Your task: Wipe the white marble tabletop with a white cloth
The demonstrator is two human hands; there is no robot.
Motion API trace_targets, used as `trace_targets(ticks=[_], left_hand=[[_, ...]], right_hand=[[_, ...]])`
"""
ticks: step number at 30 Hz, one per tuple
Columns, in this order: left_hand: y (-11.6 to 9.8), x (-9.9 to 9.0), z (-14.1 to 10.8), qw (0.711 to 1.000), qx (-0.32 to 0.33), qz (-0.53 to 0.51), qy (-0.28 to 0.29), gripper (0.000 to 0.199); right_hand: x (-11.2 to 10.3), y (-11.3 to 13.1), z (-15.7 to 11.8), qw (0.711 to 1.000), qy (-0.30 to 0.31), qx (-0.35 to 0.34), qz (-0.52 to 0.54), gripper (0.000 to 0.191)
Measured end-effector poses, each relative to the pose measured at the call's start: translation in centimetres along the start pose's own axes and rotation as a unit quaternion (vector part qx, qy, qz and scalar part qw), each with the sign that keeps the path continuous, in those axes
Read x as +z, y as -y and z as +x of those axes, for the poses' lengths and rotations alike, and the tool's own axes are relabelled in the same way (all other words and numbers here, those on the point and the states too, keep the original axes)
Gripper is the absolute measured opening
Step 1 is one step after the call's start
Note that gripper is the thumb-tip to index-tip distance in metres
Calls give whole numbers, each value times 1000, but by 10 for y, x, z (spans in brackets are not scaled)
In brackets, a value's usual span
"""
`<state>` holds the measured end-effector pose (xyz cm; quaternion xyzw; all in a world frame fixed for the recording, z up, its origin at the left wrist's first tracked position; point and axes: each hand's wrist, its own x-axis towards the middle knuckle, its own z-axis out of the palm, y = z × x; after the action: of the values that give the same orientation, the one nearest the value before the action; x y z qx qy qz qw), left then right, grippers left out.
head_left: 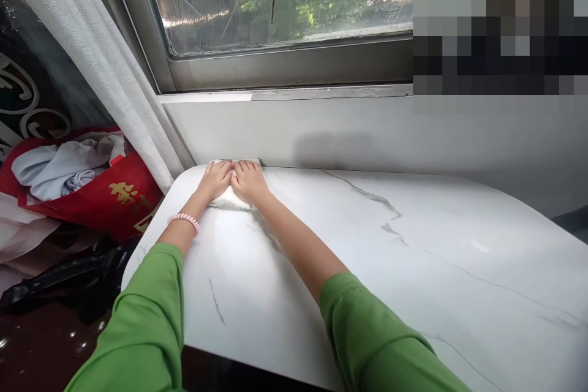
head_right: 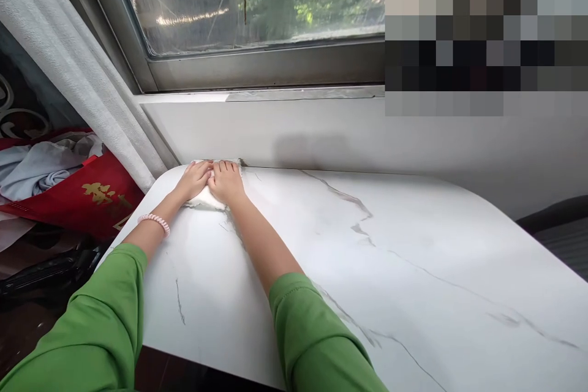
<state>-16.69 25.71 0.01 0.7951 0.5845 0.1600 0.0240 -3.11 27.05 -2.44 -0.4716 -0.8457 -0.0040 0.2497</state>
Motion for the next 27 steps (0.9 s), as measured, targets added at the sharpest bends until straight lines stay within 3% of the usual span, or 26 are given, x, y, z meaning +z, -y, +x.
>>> trace_targets(ticks=[7, 16, 22, 27], left_hand=[[1, 1, 3, 1000, -4, 28, 12, 39], [-7, 1, -13, 999, -8, 44, 21, 42], [-23, -5, -47, 998, -2, 51, 31, 43], [-46, -11, -96, 998, 14, 61, 22, 43]], right_hand=[[3, -3, 3, 1000, 1, -6, -4, 40], [0, 0, -12, 1000, 6, -15, 4, 48], [-14, 18, -48, 1000, 8, -4, 13, 49], [-29, 46, -96, 1000, -6, 16, 26, 51]])
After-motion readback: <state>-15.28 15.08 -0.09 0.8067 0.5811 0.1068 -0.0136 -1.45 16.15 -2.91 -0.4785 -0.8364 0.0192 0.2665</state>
